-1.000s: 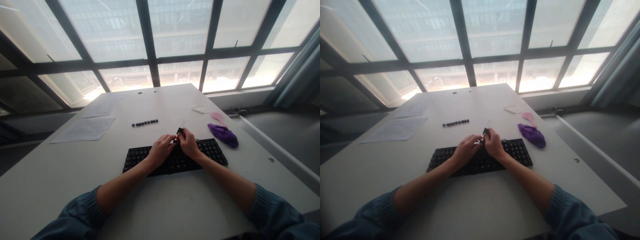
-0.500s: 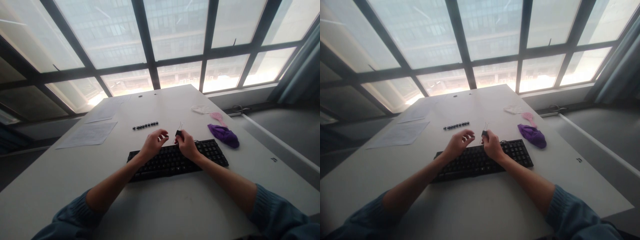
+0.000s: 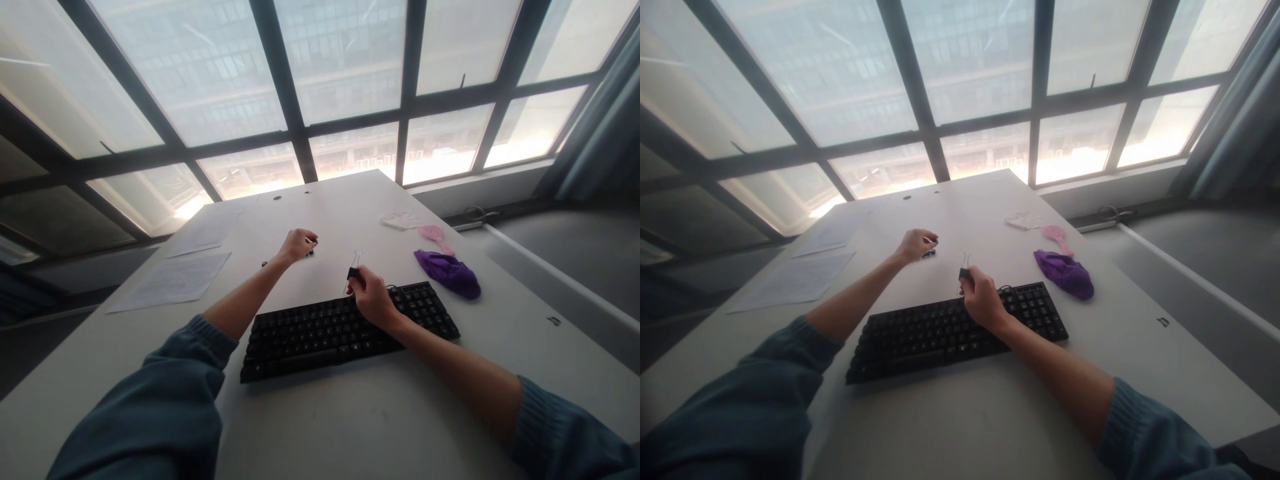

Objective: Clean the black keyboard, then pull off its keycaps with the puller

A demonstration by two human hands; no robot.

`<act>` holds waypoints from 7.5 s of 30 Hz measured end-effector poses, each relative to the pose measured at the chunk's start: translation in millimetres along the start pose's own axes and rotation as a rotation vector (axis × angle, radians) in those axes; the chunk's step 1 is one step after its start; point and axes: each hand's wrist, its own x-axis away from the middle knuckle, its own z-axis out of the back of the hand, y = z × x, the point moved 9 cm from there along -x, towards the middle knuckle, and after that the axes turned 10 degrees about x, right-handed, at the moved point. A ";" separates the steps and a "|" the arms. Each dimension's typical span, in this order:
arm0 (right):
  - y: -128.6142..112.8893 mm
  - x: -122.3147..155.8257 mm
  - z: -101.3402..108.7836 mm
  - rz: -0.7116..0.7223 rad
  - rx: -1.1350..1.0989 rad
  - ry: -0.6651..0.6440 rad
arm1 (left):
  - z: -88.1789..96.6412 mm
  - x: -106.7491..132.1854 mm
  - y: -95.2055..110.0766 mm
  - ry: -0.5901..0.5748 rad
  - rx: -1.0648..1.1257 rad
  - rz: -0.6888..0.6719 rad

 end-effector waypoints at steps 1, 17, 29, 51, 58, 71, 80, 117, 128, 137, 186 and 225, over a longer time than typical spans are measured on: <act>-0.4 0.0 -0.2 0.003 -0.002 -0.004 | -5.0 -3.4 -2.1 -0.021 -0.014 -0.013; -2.6 -0.1 -1.8 0.026 -0.006 -0.014 | -32.8 -13.9 -27.9 -0.171 -0.183 -0.020; -2.6 -0.6 -1.7 0.032 -0.011 -0.018 | -33.1 -17.2 -38.0 -0.191 -0.169 0.013; 2.7 -6.9 25.5 -0.021 -0.059 0.039 | -44.3 147.7 130.0 -0.173 0.136 -0.260; 4.3 -5.0 11.7 0.011 0.033 -0.048 | -55.1 164.3 115.0 -0.034 0.190 -0.185; 0.0 -4.3 1.6 0.083 0.118 -0.147 | -59.6 160.2 114.2 -0.106 0.201 -0.194; -9.8 2.6 5.4 0.174 0.157 -0.094 | -69.0 149.0 115.3 -0.141 0.217 -0.203; -2.9 2.0 17.5 0.101 0.158 0.033 | -61.0 159.0 125.9 0.055 0.235 -0.283; 1.1 0.2 18.9 0.053 0.070 0.018 | -57.1 162.6 130.3 0.078 0.245 -0.319; 4.9 -1.7 22.6 0.020 0.013 0.067 | -58.9 166.7 143.2 0.057 0.167 -0.460; 6.0 -0.9 19.7 -0.018 -0.070 0.041 | -41.0 -31.2 -32.4 -0.199 0.081 -0.032; 6.7 -3.5 31.8 0.060 0.037 -0.010 | -76.8 151.8 124.5 -0.042 0.267 -0.254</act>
